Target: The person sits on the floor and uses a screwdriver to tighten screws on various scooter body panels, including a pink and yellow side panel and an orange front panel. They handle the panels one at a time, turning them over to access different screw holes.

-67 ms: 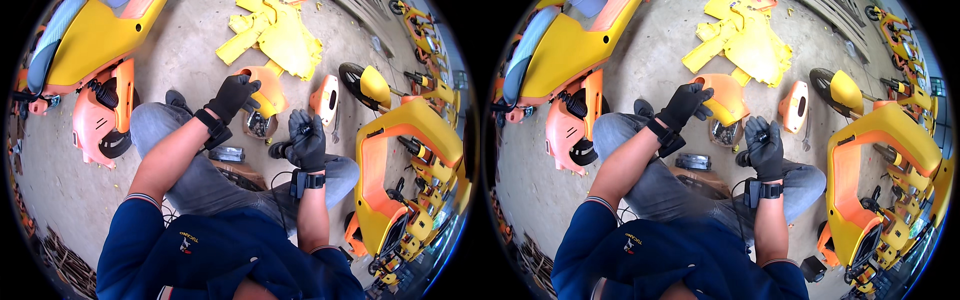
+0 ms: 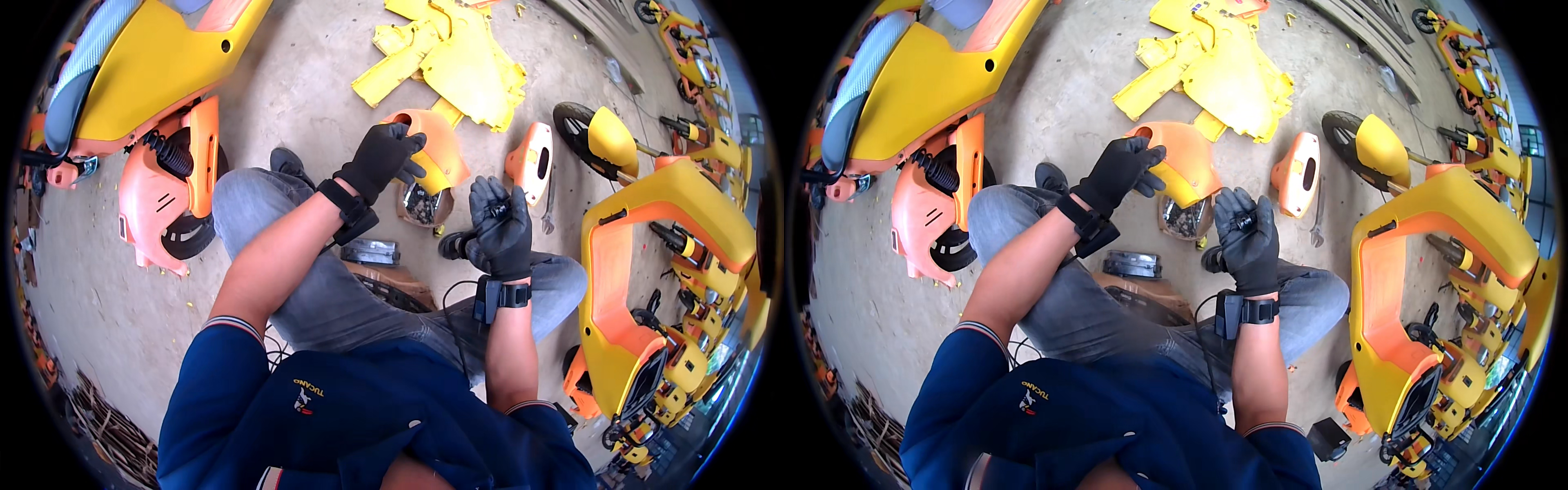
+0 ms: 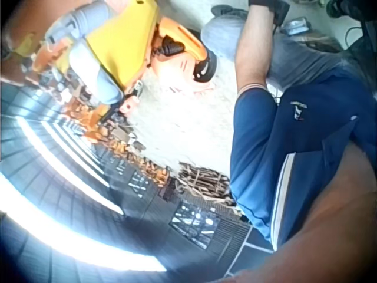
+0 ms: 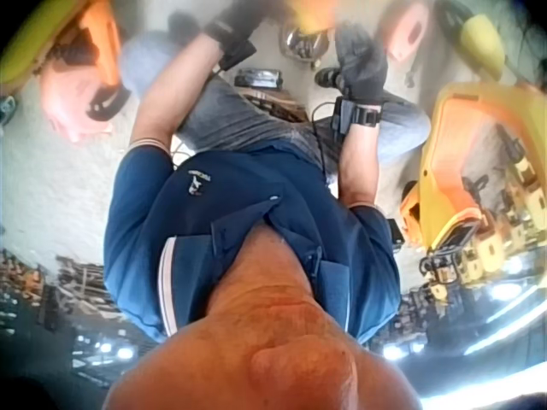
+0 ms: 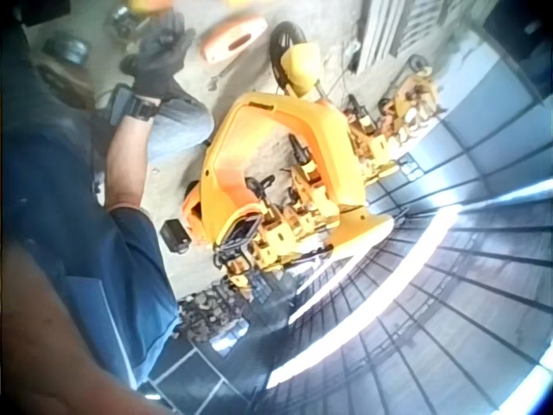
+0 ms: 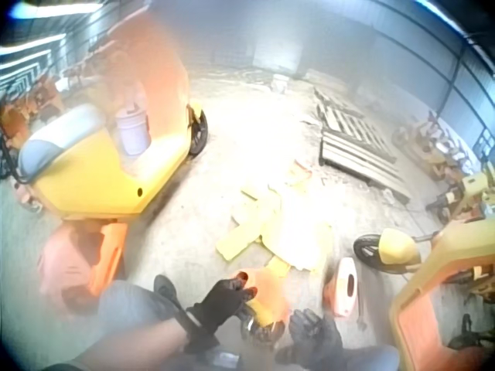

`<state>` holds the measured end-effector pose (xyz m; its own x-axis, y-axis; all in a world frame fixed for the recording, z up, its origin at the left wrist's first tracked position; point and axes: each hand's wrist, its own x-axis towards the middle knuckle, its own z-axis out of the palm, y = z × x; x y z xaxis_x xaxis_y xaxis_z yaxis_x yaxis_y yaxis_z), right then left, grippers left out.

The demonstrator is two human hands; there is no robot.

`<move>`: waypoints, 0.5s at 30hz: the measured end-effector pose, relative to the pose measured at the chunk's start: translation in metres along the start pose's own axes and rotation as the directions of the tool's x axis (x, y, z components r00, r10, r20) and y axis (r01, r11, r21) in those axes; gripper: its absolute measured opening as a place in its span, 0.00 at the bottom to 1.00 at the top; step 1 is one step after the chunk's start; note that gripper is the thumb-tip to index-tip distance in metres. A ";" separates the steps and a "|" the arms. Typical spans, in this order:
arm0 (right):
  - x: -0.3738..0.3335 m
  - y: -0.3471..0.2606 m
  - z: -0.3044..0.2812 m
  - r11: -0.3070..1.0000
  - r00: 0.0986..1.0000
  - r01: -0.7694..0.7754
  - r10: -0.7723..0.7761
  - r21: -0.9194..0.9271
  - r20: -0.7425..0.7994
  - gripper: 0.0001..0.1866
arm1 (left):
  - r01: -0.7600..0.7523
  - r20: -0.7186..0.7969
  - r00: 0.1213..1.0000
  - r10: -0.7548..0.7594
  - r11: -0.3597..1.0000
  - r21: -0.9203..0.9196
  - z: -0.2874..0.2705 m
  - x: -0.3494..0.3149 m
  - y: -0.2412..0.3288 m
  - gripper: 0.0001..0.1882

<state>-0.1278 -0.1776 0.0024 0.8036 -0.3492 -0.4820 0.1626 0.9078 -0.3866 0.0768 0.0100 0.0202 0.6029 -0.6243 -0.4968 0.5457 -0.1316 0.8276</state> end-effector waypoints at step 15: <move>0.006 0.015 0.041 0.997 0.984 -0.071 0.062 0.044 0.169 0.28 | -0.283 0.487 0.857 0.168 0.943 0.174 0.007 0.005 -0.026 0.30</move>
<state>-0.0971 -0.1566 0.0259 0.8974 -0.2477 -0.3652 0.1306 0.9396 -0.3164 0.0619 0.0052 -0.0018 0.3246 -0.9323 -0.1596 0.2427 -0.0809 0.9667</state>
